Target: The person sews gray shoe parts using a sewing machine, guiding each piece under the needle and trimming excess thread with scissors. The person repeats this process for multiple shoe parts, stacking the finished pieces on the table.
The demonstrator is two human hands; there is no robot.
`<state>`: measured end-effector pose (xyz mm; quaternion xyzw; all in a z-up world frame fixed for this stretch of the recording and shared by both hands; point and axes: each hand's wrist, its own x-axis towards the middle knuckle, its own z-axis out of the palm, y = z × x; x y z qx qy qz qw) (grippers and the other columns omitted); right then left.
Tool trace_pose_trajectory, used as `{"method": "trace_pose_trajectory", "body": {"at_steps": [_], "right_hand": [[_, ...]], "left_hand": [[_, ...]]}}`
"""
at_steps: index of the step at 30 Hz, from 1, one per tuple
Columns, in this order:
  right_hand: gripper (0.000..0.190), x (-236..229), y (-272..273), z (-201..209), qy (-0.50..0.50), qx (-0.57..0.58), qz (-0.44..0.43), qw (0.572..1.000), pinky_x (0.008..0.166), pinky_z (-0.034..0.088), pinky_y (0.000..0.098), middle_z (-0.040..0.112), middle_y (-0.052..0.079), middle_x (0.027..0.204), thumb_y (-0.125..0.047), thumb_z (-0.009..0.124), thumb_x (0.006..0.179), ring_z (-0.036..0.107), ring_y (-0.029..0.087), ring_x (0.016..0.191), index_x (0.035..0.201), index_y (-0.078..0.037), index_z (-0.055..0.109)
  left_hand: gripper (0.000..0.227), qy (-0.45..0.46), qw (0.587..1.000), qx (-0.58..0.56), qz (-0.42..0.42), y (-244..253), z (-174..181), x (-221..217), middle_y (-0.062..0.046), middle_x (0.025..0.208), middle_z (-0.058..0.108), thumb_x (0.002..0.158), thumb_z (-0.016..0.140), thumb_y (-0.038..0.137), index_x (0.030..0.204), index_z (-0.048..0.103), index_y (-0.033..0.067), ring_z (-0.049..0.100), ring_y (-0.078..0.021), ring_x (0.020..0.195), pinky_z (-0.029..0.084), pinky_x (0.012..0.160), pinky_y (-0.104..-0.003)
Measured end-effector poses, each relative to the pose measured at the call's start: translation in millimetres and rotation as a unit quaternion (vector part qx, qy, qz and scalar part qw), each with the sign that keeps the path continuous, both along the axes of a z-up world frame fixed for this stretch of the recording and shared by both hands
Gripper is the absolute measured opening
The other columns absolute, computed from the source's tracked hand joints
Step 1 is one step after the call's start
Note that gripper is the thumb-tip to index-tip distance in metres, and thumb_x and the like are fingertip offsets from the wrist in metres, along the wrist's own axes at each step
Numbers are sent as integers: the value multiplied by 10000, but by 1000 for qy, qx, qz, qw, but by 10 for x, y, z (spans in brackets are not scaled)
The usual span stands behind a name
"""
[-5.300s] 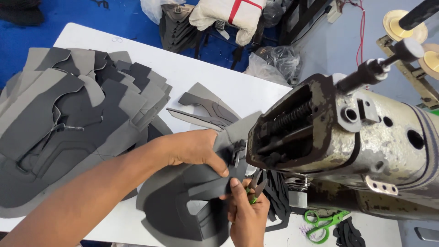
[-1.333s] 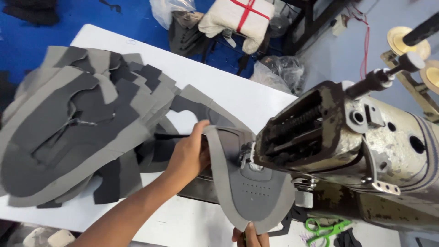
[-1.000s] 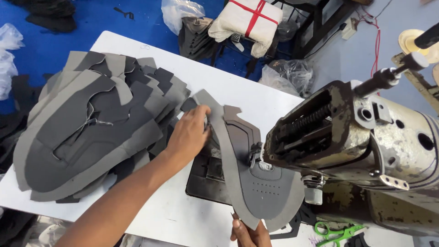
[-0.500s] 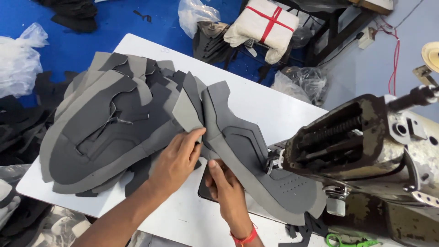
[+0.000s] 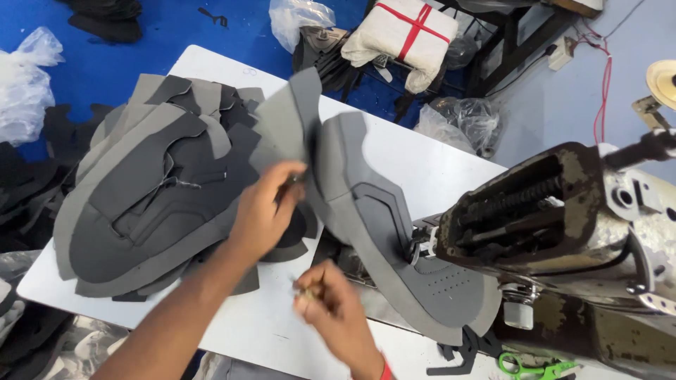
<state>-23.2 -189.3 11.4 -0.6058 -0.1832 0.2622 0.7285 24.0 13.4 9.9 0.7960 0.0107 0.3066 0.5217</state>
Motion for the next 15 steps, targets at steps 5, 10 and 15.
{"method": "trace_pose_trajectory", "body": {"at_steps": [5,10,15], "right_hand": [[640,-329,-408,-292,-132,-171,-51,975,563,385,228,604,14,607,-139,950,742,527,76,551,1313,-49,678],[749,-335,-704,-352,-127,-158,-292,935,599,458,185,738,33,764,33,695,803,581,29,616,1507,-52,455],[526,-59,-889,28,-10,-135,-407,903,413,322,195,705,37,701,-28,648,888,437,24,453,1406,-52,566]], "left_hand": [[381,61,966,239,82,-156,504,226,-176,1129,655,937,608,-90,1309,614,-9,609,-372,1164,488,1057,-488],[292,-62,943,325,-25,-641,592,476,-189,1491,518,993,582,14,1281,630,28,433,-377,1488,387,1224,-535],[528,71,927,246,-275,-699,658,672,-212,1246,630,829,777,375,1232,672,50,547,-393,1225,434,1019,-495]]}}
